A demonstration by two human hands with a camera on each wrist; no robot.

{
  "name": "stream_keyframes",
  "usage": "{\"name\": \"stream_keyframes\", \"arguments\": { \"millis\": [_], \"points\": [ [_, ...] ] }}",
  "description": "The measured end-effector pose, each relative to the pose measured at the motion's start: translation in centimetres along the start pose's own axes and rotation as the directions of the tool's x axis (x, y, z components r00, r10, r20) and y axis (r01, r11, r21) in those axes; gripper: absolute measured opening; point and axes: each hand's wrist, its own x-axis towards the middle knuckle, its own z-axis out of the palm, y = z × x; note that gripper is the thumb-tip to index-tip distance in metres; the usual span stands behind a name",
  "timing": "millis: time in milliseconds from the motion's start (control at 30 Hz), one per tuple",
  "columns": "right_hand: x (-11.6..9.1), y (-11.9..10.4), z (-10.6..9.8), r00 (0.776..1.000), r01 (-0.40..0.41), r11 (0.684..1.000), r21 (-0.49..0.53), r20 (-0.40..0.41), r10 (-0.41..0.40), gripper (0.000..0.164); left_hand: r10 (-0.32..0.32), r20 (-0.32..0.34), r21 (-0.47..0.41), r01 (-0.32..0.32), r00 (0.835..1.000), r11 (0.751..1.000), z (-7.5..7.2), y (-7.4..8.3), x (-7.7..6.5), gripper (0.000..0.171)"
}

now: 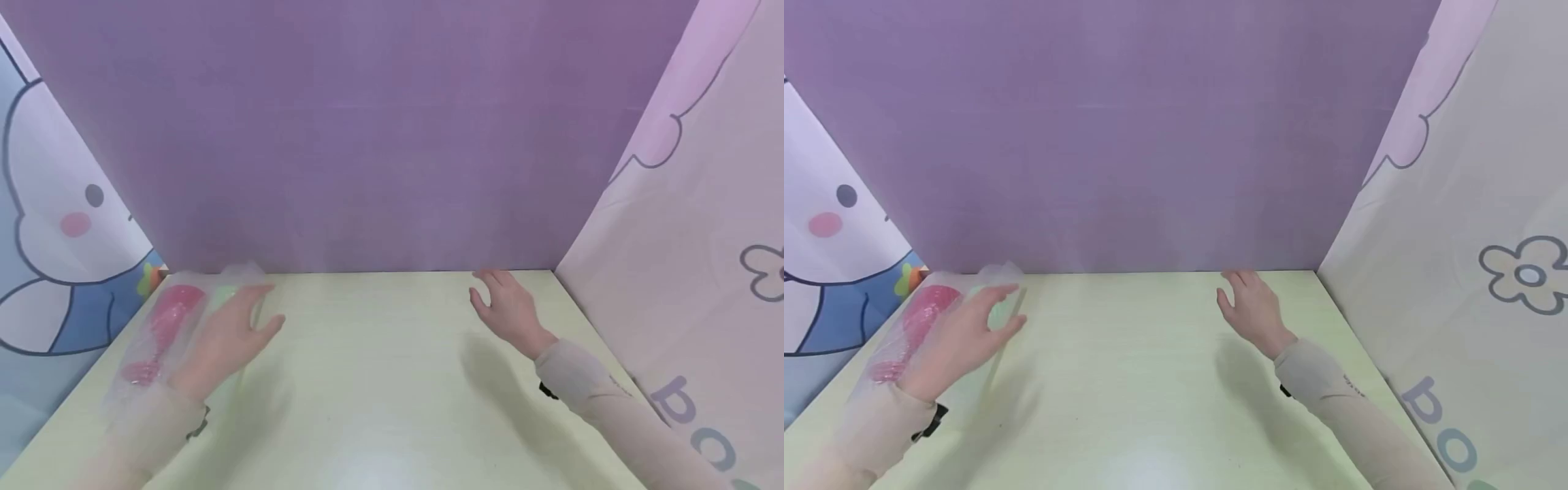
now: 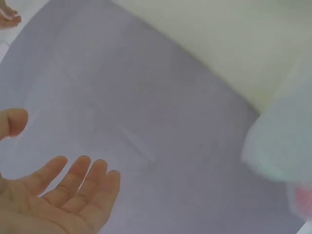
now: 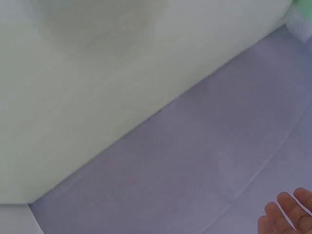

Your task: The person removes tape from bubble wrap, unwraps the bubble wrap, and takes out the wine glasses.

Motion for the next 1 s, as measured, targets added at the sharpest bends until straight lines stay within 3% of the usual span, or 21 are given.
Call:
{"name": "stream_keyframes", "arguments": {
  "millis": [267,500,700,867,1000],
  "points": [
    [-2.7,-0.3,2.4,0.997,0.02,1.0,0.017,0.072,-0.021,0.028,-0.003,0.004,-0.07,0.004,1.0,0.998,2.7,-0.8,-3.3,0.051],
    [-4.1,-0.1,3.9,0.988,0.01,1.0,0.008,0.157,-0.011,0.027,-0.013,0.083,-0.041,0.017,0.996,0.999,2.5,-2.3,-4.9,0.054],
    [-5.1,-0.3,4.6,0.98,0.042,0.999,0.005,0.194,-0.042,0.025,-0.084,0.178,-0.018,0.089,0.98,0.996,1.4,-6.9,-4.2,0.075],
    [-5.6,-0.5,5.1,0.977,0.071,0.997,0.005,0.201,-0.07,0.024,-0.129,0.268,-0.094,0.159,0.955,0.983,1.0,-11.1,-3.0,0.089],
    [-6.0,-0.5,5.2,0.972,0.069,0.998,0.008,0.224,-0.069,0.023,-0.134,0.297,-0.138,0.181,0.946,0.974,1.3,-13.3,-2.2,0.087]
  ]
}}
